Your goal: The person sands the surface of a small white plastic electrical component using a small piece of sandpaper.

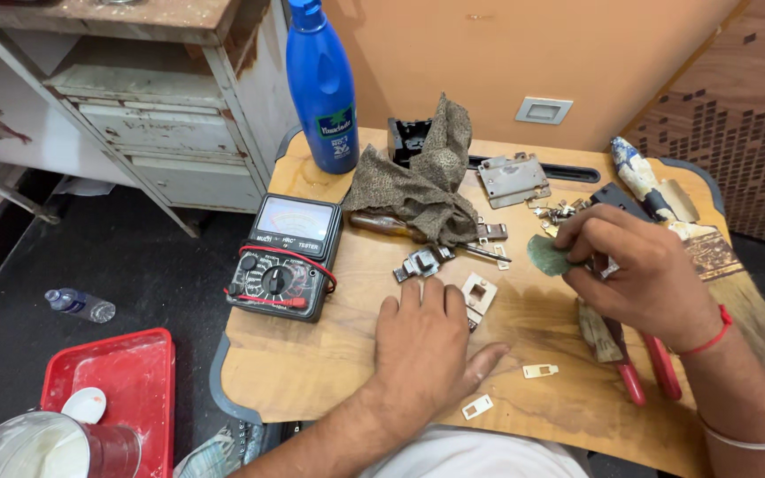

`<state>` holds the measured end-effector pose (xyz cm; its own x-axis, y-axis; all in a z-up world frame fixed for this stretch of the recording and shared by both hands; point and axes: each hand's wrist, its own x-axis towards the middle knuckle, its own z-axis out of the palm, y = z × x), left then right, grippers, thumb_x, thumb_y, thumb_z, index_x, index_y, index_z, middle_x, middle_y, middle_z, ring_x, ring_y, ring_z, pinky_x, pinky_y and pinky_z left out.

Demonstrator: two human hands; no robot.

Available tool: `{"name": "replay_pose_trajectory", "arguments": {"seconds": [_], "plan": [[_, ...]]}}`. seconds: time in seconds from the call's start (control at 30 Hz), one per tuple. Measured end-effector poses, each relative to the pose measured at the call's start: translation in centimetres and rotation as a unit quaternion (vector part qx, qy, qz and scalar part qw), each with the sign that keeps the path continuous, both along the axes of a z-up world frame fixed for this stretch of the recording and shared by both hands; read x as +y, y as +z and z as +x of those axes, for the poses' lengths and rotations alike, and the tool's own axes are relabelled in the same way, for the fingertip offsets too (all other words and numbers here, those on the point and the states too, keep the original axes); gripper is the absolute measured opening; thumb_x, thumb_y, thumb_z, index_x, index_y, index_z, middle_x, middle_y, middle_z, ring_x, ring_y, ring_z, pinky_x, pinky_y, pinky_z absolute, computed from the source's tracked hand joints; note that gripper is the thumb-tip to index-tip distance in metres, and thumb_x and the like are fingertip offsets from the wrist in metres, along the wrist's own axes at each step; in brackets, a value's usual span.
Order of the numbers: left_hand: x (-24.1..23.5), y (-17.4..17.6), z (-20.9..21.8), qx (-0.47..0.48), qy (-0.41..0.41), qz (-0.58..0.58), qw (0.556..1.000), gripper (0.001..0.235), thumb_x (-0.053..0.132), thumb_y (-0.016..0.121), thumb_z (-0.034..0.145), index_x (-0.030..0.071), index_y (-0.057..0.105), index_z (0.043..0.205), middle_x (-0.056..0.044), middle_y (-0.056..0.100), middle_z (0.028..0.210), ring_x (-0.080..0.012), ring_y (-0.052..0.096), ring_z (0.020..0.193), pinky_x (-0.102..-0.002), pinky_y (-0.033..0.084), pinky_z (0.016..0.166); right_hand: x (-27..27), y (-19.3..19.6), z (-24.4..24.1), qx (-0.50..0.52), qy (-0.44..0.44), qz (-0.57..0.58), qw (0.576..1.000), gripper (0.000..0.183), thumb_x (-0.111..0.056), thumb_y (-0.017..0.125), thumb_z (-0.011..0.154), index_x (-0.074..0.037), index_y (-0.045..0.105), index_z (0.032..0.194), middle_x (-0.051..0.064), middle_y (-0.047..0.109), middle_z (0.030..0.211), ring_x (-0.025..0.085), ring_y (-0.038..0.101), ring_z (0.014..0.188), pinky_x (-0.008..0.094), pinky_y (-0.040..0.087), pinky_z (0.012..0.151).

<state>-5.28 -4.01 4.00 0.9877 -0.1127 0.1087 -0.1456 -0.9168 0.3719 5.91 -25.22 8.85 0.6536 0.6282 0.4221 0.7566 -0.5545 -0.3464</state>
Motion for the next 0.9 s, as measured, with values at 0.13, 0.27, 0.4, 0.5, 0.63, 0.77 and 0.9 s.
{"name": "replay_pose_trajectory", "arguments": {"seconds": [0.13,0.27,0.4,0.5,0.63,0.77,0.9], "plan": [[-0.2,-1.6,0.9,-0.072,0.005,-0.018,0.997,0.044,0.04,0.074,0.089,-0.002,0.067,0.098,-0.016,0.063,0.099,-0.0321,0.062,0.096,-0.046,0.052,0.069,-0.3,-0.2,0.0,0.032,-0.011,-0.008,0.999,0.022,0.001,0.078,0.066,-0.002,0.056,0.072,0.004,0.071,0.092,0.018,0.068,0.068,0.03,0.054,0.059],[0.5,-2.6,1.3,-0.042,0.005,-0.212,0.976,0.036,0.037,0.075,0.088,0.002,0.07,0.097,-0.014,0.068,0.088,-0.0277,0.068,0.08,-0.04,0.055,0.068,-1.2,-0.5,0.4,0.029,0.017,0.028,0.999,0.019,0.002,0.076,0.069,-0.003,0.058,0.074,0.005,0.072,0.092,0.016,0.069,0.073,0.029,0.055,0.063],[1.1,-2.8,2.0,0.124,-0.048,-0.557,0.82,0.036,0.033,0.069,0.099,-0.002,0.071,0.104,-0.011,0.068,0.085,-0.0195,0.063,0.068,-0.034,0.052,0.062,-2.6,-1.3,0.4,0.177,0.057,0.191,0.964,0.017,0.005,0.072,0.083,-0.001,0.059,0.092,0.007,0.067,0.096,0.012,0.065,0.082,0.028,0.054,0.069],[1.6,-2.9,2.8,0.247,-0.099,-0.751,0.604,0.038,0.034,0.059,0.108,-0.003,0.067,0.111,-0.01,0.069,0.092,-0.0201,0.065,0.073,-0.034,0.05,0.064,-3.5,-1.7,0.9,0.251,0.02,0.282,0.926,0.02,0.005,0.069,0.09,0.001,0.057,0.105,0.01,0.068,0.093,0.013,0.066,0.077,0.028,0.054,0.065],[1.4,-3.4,2.7,0.31,-0.141,-0.859,0.382,0.047,0.043,0.049,0.112,-0.001,0.064,0.122,-0.008,0.068,0.095,-0.0203,0.064,0.079,-0.033,0.049,0.072,-4.0,-2.2,1.6,0.272,0.009,0.322,0.907,0.024,0.005,0.067,0.094,0.003,0.057,0.115,0.01,0.068,0.092,0.012,0.066,0.072,0.026,0.053,0.063],[0.3,-4.0,2.7,0.293,-0.156,-0.885,0.326,0.049,0.044,0.047,0.113,0.0,0.064,0.123,-0.008,0.065,0.097,-0.0201,0.061,0.082,-0.035,0.048,0.078,-3.8,-2.6,1.8,0.296,0.041,0.322,0.898,0.023,0.003,0.065,0.095,0.003,0.056,0.117,0.011,0.069,0.096,0.012,0.065,0.073,0.026,0.054,0.061],[-0.1,-4.2,3.0,0.286,-0.174,-0.89,0.308,0.049,0.044,0.047,0.114,-0.002,0.063,0.123,-0.008,0.064,0.097,-0.0205,0.06,0.082,-0.035,0.047,0.078,-3.7,-2.8,1.8,0.309,0.033,0.329,0.892,0.02,0.0,0.059,0.1,0.004,0.057,0.12,0.01,0.067,0.095,0.012,0.065,0.077,0.028,0.055,0.063]]}}
